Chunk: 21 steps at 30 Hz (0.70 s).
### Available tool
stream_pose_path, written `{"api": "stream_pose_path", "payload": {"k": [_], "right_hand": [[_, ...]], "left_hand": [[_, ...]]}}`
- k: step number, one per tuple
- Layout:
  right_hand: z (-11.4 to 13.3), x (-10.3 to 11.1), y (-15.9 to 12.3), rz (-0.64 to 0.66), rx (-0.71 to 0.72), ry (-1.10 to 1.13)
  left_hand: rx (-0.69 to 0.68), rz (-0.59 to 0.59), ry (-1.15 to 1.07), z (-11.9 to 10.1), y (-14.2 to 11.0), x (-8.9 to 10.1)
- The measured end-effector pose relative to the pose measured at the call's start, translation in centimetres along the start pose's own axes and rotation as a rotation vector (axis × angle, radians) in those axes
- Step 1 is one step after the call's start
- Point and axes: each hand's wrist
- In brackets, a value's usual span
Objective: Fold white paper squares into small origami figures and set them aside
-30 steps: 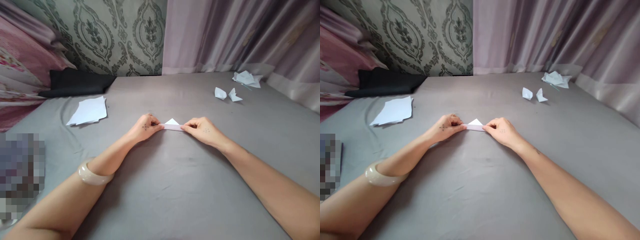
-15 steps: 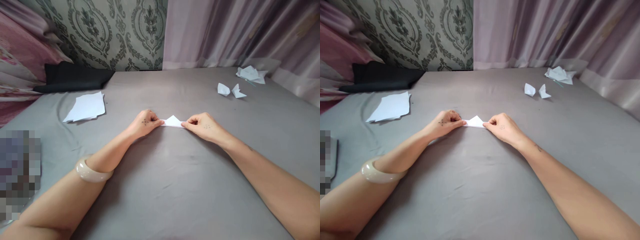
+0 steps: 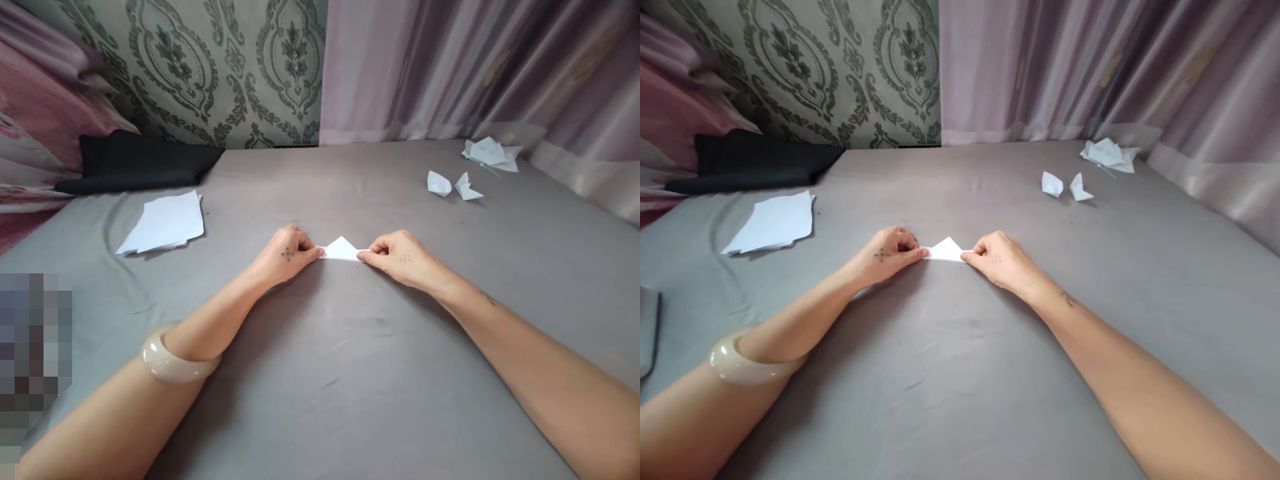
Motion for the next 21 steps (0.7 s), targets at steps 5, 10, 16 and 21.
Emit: {"api": "stream_pose_path", "payload": {"k": [5,10,16,21], "right_hand": [[0.14,0.07,-0.12,0.008,-0.005,-0.006],[0.11,0.16,-0.14,0.010,-0.010,-0.025],[0.43,0.42,-0.28,0.006,0.003,-0.065],[0.45,0.84,-0.56,-0.037,0.024,-0.125]], "left_hand": [[-0.006,0.034,0.030,-0.26,0.04,0.14],[0.011,0.032,0.075,-0.36,-0.05,0.09],[0.063,0.043,0.070,0.03,-0.08,-0.26],[0.015,0.015,0.164,-0.42,-0.39,-0.71]]}}
Point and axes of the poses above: each hand's wrist, its own y-axis towards the middle knuckle, its own x-axis out of the back of the hand, z = x × y, and after that the axes turned 15 degrees about -x, right-handed
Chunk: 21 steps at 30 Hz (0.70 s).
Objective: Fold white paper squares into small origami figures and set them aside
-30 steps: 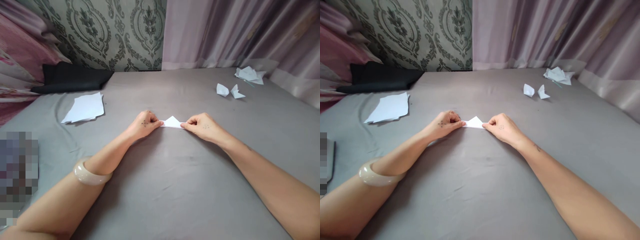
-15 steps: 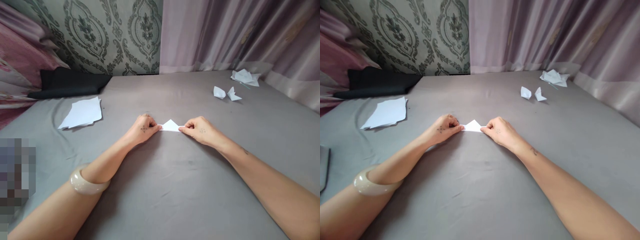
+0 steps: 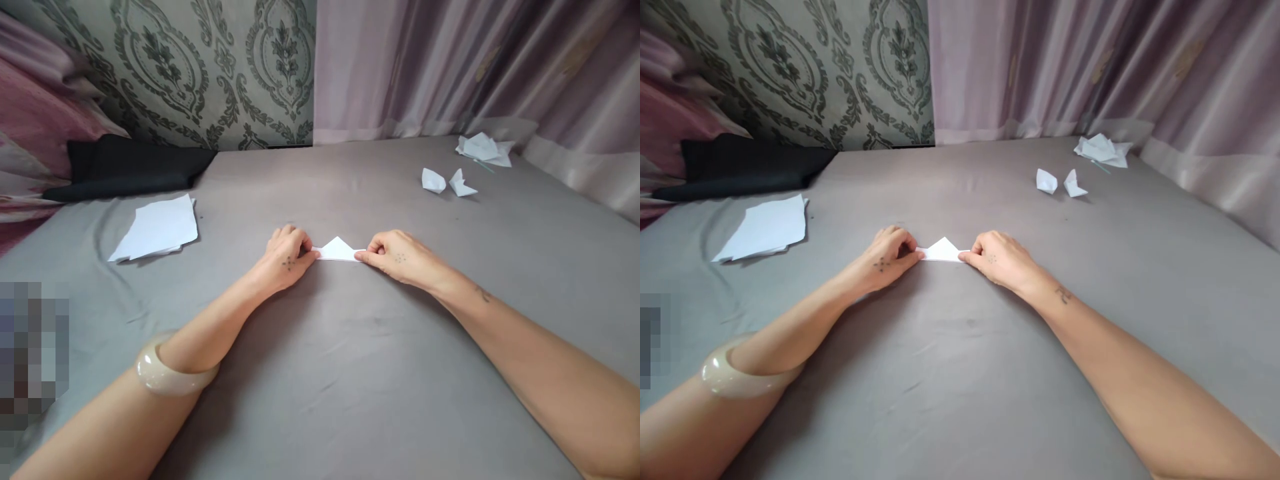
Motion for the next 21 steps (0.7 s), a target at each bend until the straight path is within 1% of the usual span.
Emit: {"api": "stream_pose_path", "payload": {"k": [2,3,7,9,10,11,12,14,15,18,21], "right_hand": [[-0.3,0.2,0.0,0.004,-0.003,-0.011],[-0.4,0.3,0.1,0.008,-0.004,-0.014],[-0.7,0.5,0.1,0.020,0.006,-0.005],[-0.3,0.2,-0.3,-0.046,0.053,0.006],[0.0,-0.2,-0.7,-0.114,0.099,0.007],[0.5,-0.6,-1.2,-0.224,0.168,-0.005],[0.9,-1.2,-1.8,-0.290,0.250,-0.030],[1.9,-2.3,-3.2,-0.299,0.392,-0.097],[2.3,-2.8,-3.9,-0.300,0.431,-0.134],[3.0,-3.7,-5.2,-0.324,0.441,-0.211],[3.1,-3.6,-5.6,-0.315,0.420,-0.252]], "left_hand": [[-0.079,-0.025,0.064,-0.3,-0.2,-0.2],[-0.144,-0.029,0.109,-0.4,-0.3,-0.2],[-0.498,0.036,0.293,-0.5,-0.5,-0.5],[-0.618,0.068,0.340,-0.6,-0.6,-0.6],[-0.652,0.073,0.359,-0.7,-0.6,-0.6],[-0.670,0.075,0.379,-0.8,-0.6,-0.6],[-0.676,0.079,0.399,-0.9,-0.6,-0.6],[-0.665,0.097,0.430,-1.3,-0.6,-0.5],[-0.653,0.111,0.441,-1.5,-0.7,-0.4],[-0.606,0.159,0.456,-2.2,-1.0,-0.1],[-0.536,0.205,0.470,-2.9,-1.4,0.3]]}}
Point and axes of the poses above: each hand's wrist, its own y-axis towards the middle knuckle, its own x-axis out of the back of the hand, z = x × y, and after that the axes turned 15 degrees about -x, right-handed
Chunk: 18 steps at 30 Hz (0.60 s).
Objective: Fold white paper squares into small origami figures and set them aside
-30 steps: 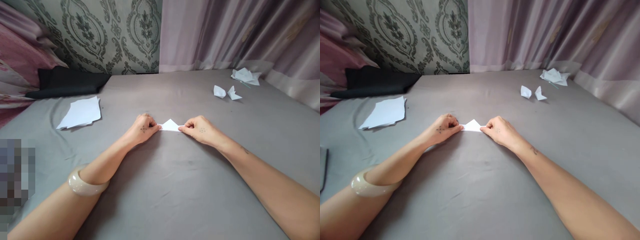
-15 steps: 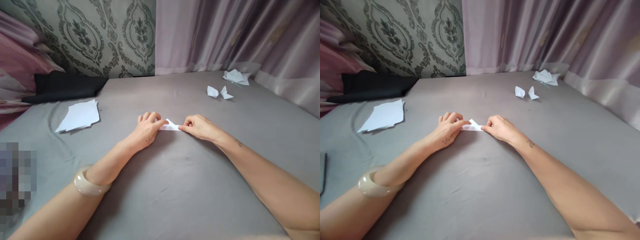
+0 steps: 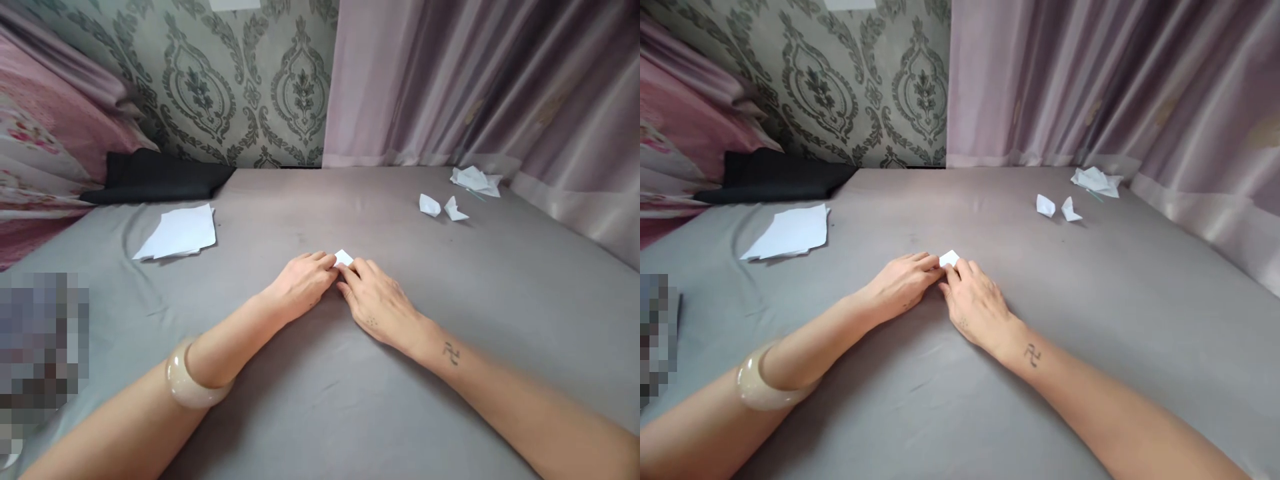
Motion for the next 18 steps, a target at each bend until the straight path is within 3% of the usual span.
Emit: {"api": "stream_pose_path", "payload": {"k": [4,11,18], "right_hand": [[-0.2,0.3,0.2,0.012,0.018,-0.070],[-0.8,0.8,0.3,0.014,0.014,-0.172],[-1.5,1.3,0.3,0.028,-0.020,-0.212]], "left_hand": [[0.112,0.075,0.004,-0.6,-0.1,0.4],[0.173,0.087,0.078,-0.9,-0.3,-0.1],[0.262,0.174,0.059,-1.3,-0.3,0.9]]}}
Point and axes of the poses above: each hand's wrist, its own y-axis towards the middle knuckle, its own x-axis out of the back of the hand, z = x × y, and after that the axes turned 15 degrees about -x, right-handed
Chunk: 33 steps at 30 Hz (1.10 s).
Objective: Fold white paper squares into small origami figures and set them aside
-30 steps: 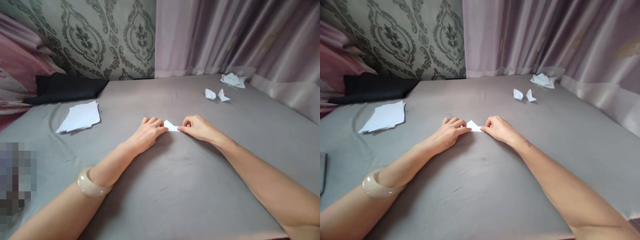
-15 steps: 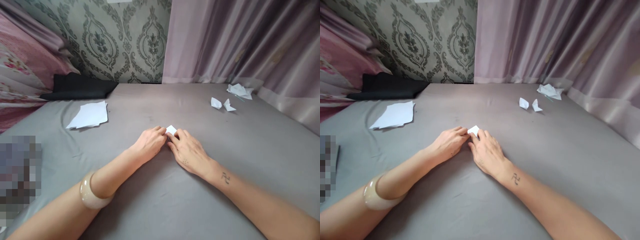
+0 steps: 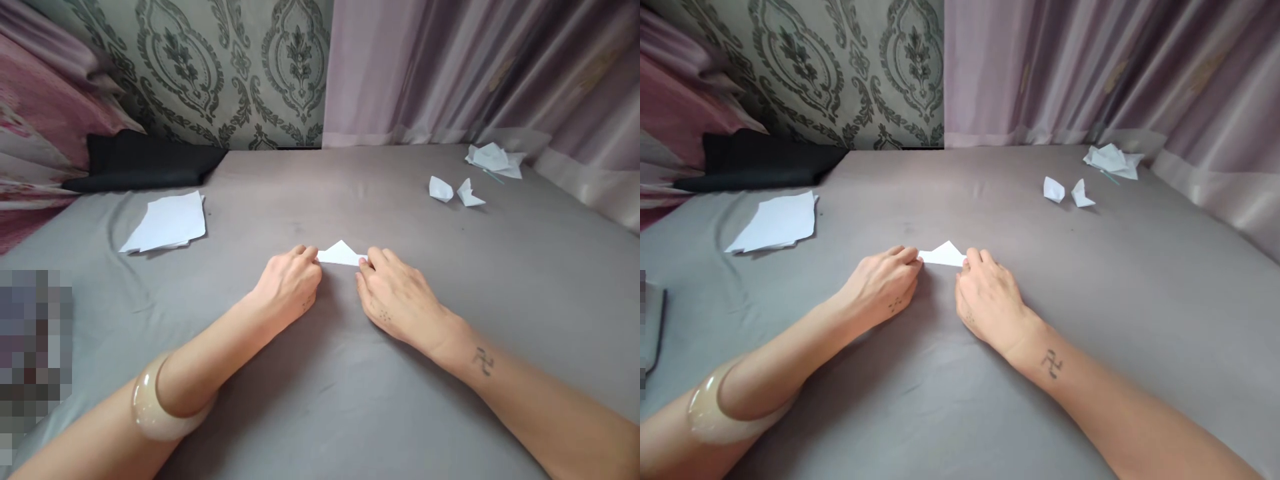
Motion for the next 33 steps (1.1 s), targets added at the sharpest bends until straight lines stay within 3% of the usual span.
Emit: {"api": "stream_pose_path", "payload": {"k": [5,9,17,23,27,30,33], "right_hand": [[-0.2,0.0,-0.1,-0.017,0.000,0.004],[-0.9,-0.6,0.5,-0.046,-0.072,0.099],[-3.7,-2.8,3.7,0.033,-0.301,0.720],[-3.7,-2.8,3.8,0.137,-0.108,0.675],[-3.4,-2.3,3.6,0.136,-0.177,0.771],[-3.3,-1.8,3.3,0.128,-0.318,0.983],[-3.2,-1.4,2.9,0.146,-0.451,1.222]], "left_hand": [[0.054,0.006,-0.046,0.0,0.1,0.3],[0.091,-0.123,-0.088,0.7,0.3,-0.3],[-0.072,-0.321,-0.297,3.8,0.7,-2.3],[-0.156,-0.292,-0.207,3.4,0.7,-1.9],[-0.180,-0.271,-0.102,2.9,0.5,-1.5],[-0.102,-0.373,-0.165,3.0,0.6,-1.5],[0.036,-0.579,-0.480,2.9,0.8,-1.5]]}}
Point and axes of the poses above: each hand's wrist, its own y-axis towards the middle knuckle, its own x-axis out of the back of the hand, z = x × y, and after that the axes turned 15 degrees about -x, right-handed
